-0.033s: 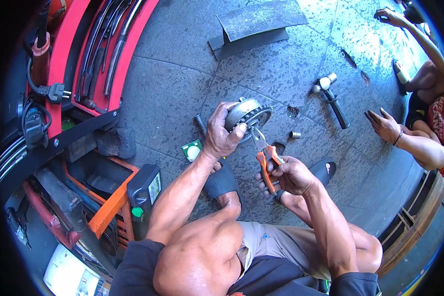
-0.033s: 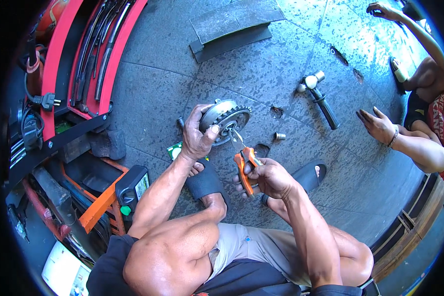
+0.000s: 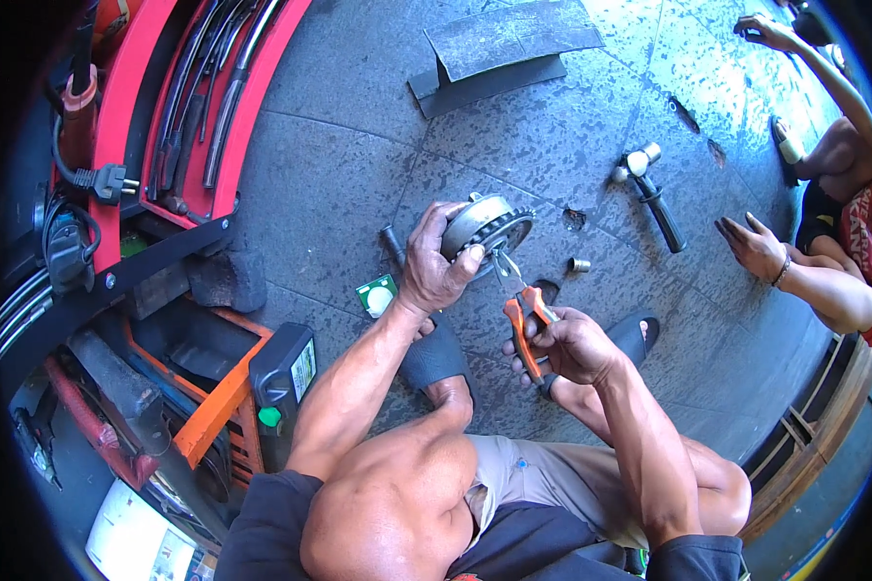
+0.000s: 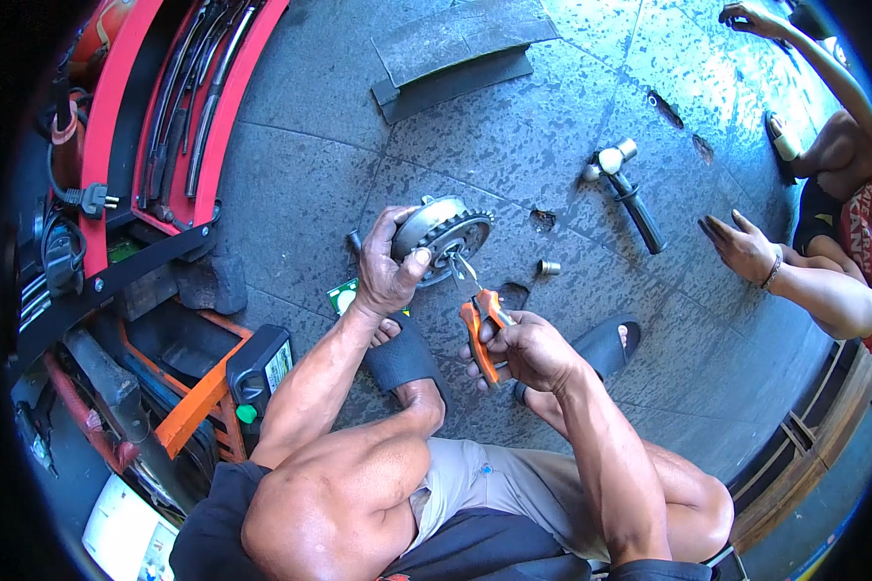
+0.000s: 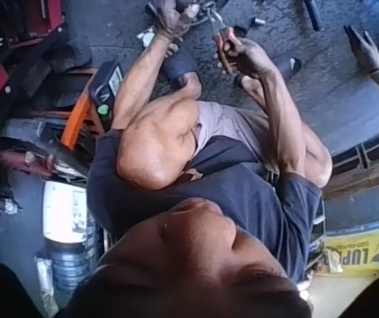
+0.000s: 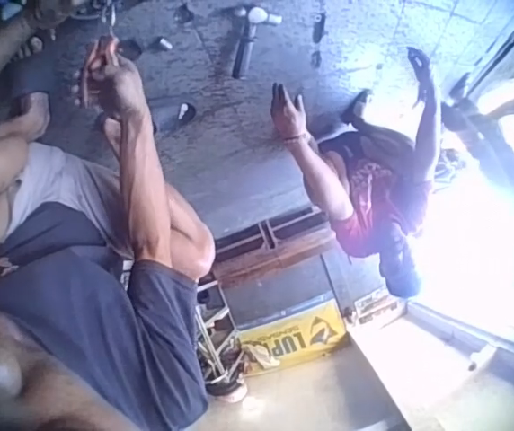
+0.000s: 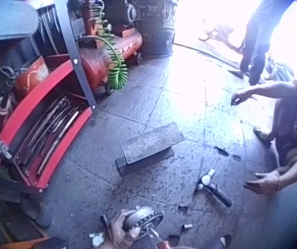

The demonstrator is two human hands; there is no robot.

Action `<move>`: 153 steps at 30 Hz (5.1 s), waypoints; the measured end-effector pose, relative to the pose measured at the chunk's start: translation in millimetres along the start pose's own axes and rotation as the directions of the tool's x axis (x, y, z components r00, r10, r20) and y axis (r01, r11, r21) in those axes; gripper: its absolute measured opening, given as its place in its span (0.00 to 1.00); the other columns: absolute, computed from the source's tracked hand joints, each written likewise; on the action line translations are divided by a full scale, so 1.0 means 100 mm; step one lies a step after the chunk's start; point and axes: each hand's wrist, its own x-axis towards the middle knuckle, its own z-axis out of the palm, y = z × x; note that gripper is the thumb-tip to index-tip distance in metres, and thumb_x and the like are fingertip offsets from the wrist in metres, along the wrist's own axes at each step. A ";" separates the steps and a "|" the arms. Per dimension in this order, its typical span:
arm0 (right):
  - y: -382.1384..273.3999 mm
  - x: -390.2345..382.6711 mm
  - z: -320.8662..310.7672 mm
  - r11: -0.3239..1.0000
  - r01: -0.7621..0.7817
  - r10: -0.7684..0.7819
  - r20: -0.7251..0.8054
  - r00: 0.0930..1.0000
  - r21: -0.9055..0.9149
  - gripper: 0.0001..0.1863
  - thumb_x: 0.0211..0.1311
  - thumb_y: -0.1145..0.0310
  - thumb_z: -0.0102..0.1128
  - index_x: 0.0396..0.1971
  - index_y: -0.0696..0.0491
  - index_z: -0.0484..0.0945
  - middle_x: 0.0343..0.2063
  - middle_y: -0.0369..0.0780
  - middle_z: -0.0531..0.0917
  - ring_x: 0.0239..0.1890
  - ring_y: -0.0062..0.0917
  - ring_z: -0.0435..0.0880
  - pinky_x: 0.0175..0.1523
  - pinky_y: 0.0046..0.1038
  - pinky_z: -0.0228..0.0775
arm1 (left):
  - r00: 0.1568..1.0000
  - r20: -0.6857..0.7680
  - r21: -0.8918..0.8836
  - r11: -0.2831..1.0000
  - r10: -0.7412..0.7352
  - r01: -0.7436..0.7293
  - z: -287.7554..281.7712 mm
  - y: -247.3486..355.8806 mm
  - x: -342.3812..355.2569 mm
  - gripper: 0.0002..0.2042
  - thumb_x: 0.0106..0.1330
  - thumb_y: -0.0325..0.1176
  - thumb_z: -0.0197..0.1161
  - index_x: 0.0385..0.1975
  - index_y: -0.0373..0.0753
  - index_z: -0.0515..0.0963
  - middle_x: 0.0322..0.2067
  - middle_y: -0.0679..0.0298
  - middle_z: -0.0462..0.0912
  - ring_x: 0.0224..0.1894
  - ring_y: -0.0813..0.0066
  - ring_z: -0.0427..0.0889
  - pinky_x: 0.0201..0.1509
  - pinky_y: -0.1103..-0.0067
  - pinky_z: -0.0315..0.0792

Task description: Disassembling and repairing a motorcycle clutch hub assembly using a hammer, punch, and pliers.

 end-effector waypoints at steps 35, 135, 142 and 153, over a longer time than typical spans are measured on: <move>0.06 -0.09 0.15 0.223 -0.091 -0.524 -0.198 0.828 -0.971 0.17 0.53 0.74 0.60 0.43 0.61 0.73 0.38 0.58 0.80 0.45 0.56 0.81 0.51 0.50 0.71 | 0.996 0.070 0.008 0.999 -0.050 0.050 0.05 0.05 0.23 0.31 0.63 0.58 0.64 0.48 0.30 0.76 0.43 0.47 0.80 0.46 0.52 0.82 0.51 0.64 0.76; -0.27 -0.26 0.06 0.937 -0.097 0.033 -0.192 0.981 -0.335 0.27 0.50 0.78 0.55 0.55 0.60 0.77 0.43 0.40 0.78 0.46 0.24 0.77 0.56 0.28 0.69 | 0.983 0.170 0.030 0.997 -0.076 0.072 0.02 0.05 0.37 0.30 0.59 0.56 0.68 0.45 0.31 0.80 0.42 0.50 0.82 0.46 0.53 0.83 0.53 0.65 0.76; -0.43 -0.31 0.21 0.948 -0.069 0.024 -0.148 0.989 -0.311 0.27 0.51 0.78 0.52 0.55 0.58 0.76 0.43 0.38 0.79 0.45 0.25 0.78 0.57 0.30 0.68 | 0.979 0.201 0.035 0.999 -0.029 0.022 0.00 0.06 0.29 0.31 0.58 0.56 0.68 0.47 0.30 0.79 0.42 0.51 0.81 0.45 0.53 0.83 0.51 0.65 0.76; -0.37 -0.16 0.20 0.939 -0.094 0.036 -0.179 0.983 -0.332 0.18 0.57 0.73 0.54 0.50 0.54 0.76 0.43 0.41 0.80 0.42 0.31 0.82 0.46 0.47 0.75 | 0.983 0.181 0.030 0.999 0.013 -0.019 0.04 0.09 0.22 0.30 0.56 0.50 0.69 0.48 0.29 0.79 0.41 0.50 0.79 0.43 0.53 0.82 0.49 0.65 0.77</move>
